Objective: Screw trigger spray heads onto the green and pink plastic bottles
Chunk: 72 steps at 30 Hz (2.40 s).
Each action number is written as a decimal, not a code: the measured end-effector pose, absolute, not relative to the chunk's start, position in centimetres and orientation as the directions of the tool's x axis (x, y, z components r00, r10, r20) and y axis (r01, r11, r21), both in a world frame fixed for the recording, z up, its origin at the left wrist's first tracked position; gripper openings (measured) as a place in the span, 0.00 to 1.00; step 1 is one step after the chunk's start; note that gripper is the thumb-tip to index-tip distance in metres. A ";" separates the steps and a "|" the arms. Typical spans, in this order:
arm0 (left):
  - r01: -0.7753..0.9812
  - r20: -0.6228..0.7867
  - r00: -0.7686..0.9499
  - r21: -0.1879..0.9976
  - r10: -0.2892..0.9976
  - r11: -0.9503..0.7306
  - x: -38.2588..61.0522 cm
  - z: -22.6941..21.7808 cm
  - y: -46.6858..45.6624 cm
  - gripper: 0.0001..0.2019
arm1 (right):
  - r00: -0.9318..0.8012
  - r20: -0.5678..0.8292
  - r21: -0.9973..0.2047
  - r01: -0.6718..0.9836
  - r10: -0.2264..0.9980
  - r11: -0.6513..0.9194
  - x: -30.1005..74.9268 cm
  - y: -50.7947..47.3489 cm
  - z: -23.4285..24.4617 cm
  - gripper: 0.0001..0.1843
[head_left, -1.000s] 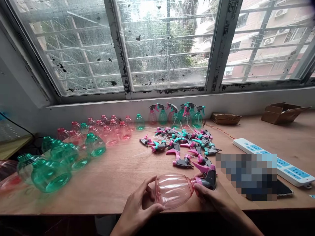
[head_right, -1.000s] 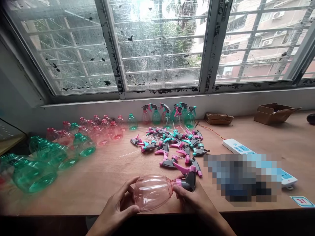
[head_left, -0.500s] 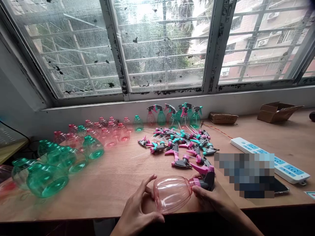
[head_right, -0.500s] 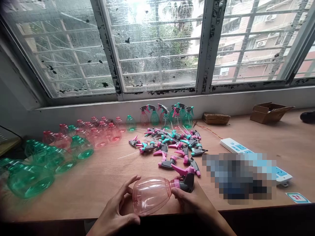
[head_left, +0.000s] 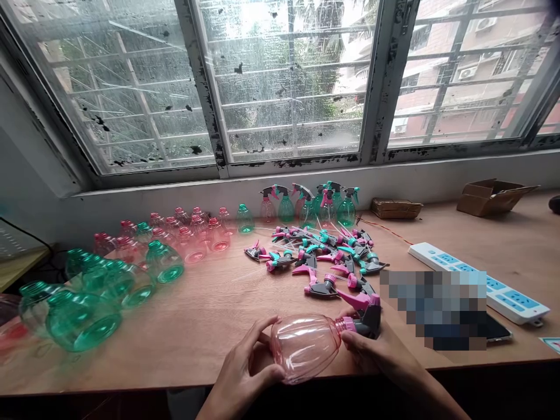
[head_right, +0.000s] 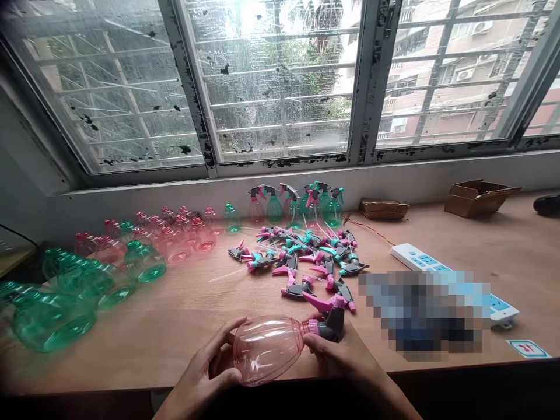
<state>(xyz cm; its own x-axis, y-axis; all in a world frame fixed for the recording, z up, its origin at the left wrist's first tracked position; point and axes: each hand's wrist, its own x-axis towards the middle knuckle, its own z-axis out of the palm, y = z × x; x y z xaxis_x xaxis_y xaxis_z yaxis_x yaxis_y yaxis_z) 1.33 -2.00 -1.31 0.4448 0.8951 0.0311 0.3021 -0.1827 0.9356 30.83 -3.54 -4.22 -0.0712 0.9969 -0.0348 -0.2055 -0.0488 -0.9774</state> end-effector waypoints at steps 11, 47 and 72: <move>0.332 0.047 0.406 0.923 0.912 -0.196 1.4 -1.7 -2.2 0.47 | -0.069 -0.032 -0.982 -0.181 0.997 -0.044 31.0 -3.6 -4.3 0.24; 0.305 0.064 0.456 0.926 0.888 -0.223 1.0 -2.0 -1.9 0.56 | -0.078 0.006 -0.997 -0.072 0.997 0.000 30.8 -3.9 -3.6 0.23; 0.243 -0.012 0.401 0.965 0.916 -0.093 1.0 -2.0 -2.1 0.51 | -0.037 0.015 -0.997 -0.079 0.999 0.012 30.7 -3.8 -3.8 0.23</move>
<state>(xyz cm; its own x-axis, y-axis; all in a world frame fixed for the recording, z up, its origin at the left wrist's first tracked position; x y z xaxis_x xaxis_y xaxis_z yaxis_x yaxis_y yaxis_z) 0.99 -2.08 -2.03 0.4008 0.9161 -0.0122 0.2431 -0.0935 0.9655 30.74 -3.84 -3.84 -0.0368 0.9992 0.0154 -0.0785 0.0124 -0.9968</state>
